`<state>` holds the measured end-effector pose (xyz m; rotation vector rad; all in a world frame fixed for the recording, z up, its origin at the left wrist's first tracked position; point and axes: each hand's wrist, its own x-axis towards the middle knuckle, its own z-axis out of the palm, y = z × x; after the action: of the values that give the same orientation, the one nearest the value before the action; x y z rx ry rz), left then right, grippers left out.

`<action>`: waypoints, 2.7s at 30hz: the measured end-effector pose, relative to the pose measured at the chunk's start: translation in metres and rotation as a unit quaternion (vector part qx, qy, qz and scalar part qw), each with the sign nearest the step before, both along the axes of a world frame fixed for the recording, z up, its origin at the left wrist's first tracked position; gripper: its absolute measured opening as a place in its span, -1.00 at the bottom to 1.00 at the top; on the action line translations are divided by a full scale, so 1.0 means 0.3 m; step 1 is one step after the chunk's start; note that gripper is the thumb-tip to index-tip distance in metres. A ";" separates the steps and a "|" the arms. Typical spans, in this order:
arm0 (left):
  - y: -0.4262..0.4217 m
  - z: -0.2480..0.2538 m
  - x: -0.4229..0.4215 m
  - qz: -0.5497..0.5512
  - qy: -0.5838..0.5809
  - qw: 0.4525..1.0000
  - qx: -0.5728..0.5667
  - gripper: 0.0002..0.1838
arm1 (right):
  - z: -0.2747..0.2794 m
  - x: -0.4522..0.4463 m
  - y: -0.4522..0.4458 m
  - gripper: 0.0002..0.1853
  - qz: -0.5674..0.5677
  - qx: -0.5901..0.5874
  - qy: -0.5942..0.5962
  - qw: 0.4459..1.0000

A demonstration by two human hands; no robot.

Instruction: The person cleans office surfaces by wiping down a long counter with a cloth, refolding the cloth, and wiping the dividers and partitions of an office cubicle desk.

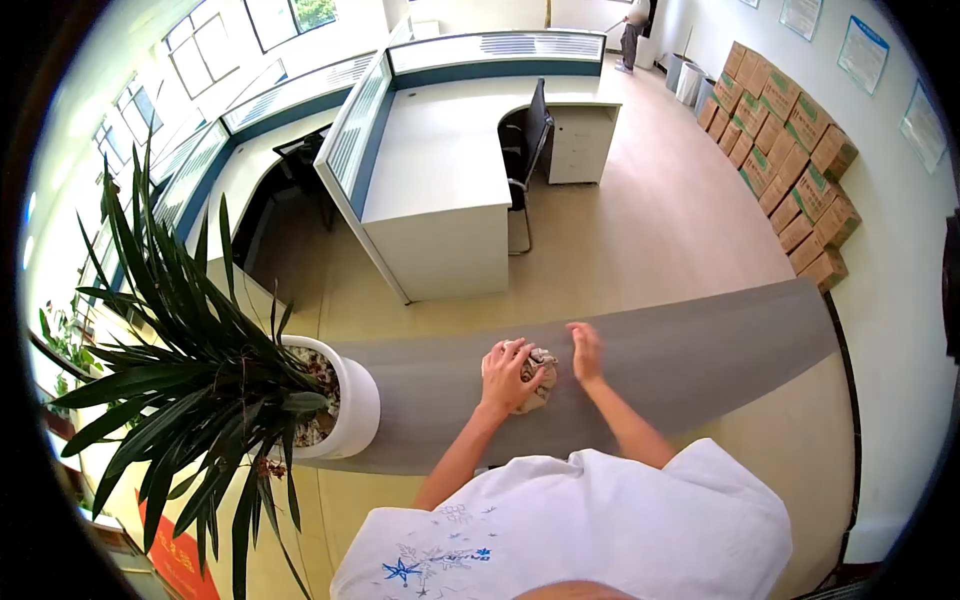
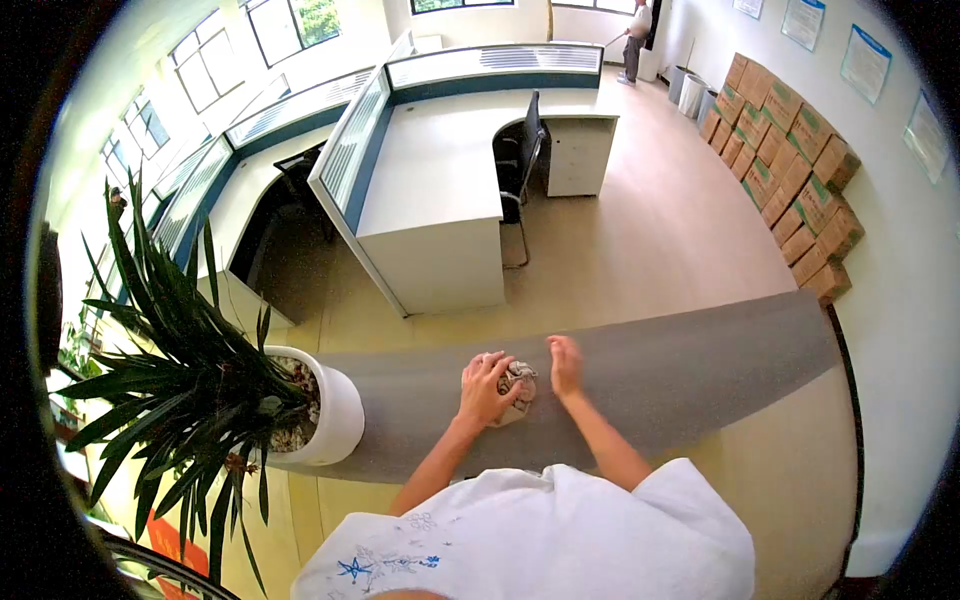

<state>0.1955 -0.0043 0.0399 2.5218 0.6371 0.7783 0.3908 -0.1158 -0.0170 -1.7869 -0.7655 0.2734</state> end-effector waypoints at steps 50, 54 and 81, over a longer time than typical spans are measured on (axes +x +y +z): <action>0.111 0.000 -0.162 0.064 0.008 0.997 -0.042 -0.37 | 0.088 0.043 -0.226 -0.44 0.010 -0.240 -0.317 0.917; -0.029 0.043 -0.338 0.016 0.023 0.997 -0.066 -0.37 | 0.060 0.059 -0.216 -0.44 0.007 -0.228 -0.329 0.917; 0.036 0.066 -0.460 -0.008 0.033 0.992 -0.119 -0.32 | 0.086 0.046 -0.210 -0.45 0.013 -0.237 -0.308 0.921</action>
<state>0.0574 0.0065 0.0596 2.3395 0.6862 0.5783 0.4047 -0.1788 0.0088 -2.3648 -1.2431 -0.1164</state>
